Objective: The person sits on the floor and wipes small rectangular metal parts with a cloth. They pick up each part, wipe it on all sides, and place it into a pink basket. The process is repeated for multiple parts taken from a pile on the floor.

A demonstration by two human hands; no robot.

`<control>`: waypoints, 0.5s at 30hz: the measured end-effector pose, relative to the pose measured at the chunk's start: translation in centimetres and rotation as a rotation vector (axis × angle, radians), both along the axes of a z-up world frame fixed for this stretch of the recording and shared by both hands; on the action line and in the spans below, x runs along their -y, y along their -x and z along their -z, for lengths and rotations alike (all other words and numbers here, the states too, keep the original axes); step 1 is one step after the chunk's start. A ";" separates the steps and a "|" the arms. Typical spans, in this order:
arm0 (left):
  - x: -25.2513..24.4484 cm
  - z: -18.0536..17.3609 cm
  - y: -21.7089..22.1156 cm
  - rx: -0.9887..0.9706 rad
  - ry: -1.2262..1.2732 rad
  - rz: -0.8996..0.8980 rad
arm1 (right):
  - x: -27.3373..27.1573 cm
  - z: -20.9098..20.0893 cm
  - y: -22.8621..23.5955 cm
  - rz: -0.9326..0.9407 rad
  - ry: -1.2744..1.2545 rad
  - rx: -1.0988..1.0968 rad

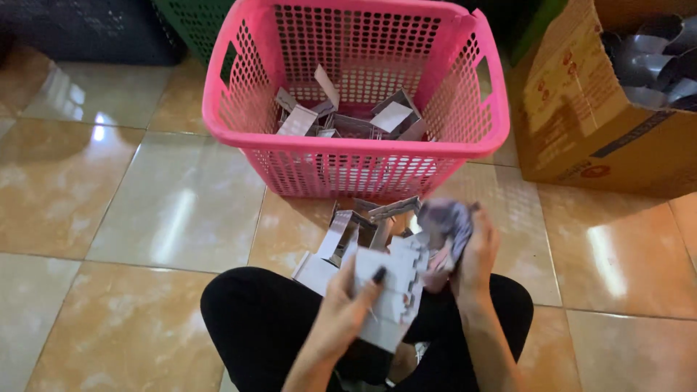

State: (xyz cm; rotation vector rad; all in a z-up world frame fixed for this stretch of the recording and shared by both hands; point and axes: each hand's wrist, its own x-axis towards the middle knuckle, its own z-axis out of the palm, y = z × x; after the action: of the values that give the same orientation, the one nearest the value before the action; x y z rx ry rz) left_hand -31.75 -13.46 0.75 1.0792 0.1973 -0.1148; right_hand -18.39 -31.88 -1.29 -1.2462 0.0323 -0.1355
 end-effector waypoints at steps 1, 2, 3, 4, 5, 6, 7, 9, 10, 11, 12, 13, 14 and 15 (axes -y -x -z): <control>-0.2 0.7 -0.5 -0.024 0.036 -0.116 | 0.2 0.1 1.2 -0.143 0.057 0.034; -0.7 0.9 -1.2 -0.034 0.038 -0.111 | -0.2 0.2 2.8 -0.139 0.059 0.024; -1.1 1.1 -2.0 -0.062 0.100 -0.129 | -0.5 0.4 4.3 -0.315 0.307 0.045; -1.5 1.3 -2.8 -0.090 0.162 -0.146 | -0.8 0.5 5.9 -0.491 0.554 0.069; -1.7 0.7 -2.9 -0.099 0.163 -0.140 | -1.3 -0.3 7.3 -0.488 0.553 0.059; -2.2 -0.1 -3.4 -0.191 0.194 -0.146 | -2.0 -1.2 8.4 -0.612 0.571 0.139; -2.6 -1.0 -4.0 -0.284 0.225 -0.151 | -2.8 -2.2 9.5 -0.736 0.587 0.221; -3.3 -0.3 -4.3 -0.291 0.272 -0.144 | -2.6 -2.0 9.1 -0.724 0.670 0.306; -3.5 0.1 -4.3 -0.313 0.329 -0.148 | -2.4 -1.8 9.1 -0.727 0.757 0.375; -4.0 1.0 -4.8 -0.307 0.326 -0.141 | -2.3 -1.7 9.2 -0.718 0.758 0.380; -4.7 2.0 -5.2 -0.338 0.468 -0.103 | -2.3 -1.5 9.4 -0.656 0.837 0.411; -5.4 2.9 -5.6 -0.368 0.611 -0.062 | -2.4 -1.3 9.5 -0.592 0.914 0.440; -5.4 4.1 -5.6 -0.363 0.609 -0.057 | -2.3 -0.7 9.2 -0.585 0.915 0.444; -5.6 5.4 -5.6 -0.312 0.651 -0.175 | -2.2 -0.1 8.9 -0.529 0.768 0.377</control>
State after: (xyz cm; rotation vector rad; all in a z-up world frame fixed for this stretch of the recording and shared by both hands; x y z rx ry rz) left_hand -26.12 -7.91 -4.62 0.3879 0.4967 -0.1748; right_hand -27.33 -29.66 -1.21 -1.9266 -0.7312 0.0938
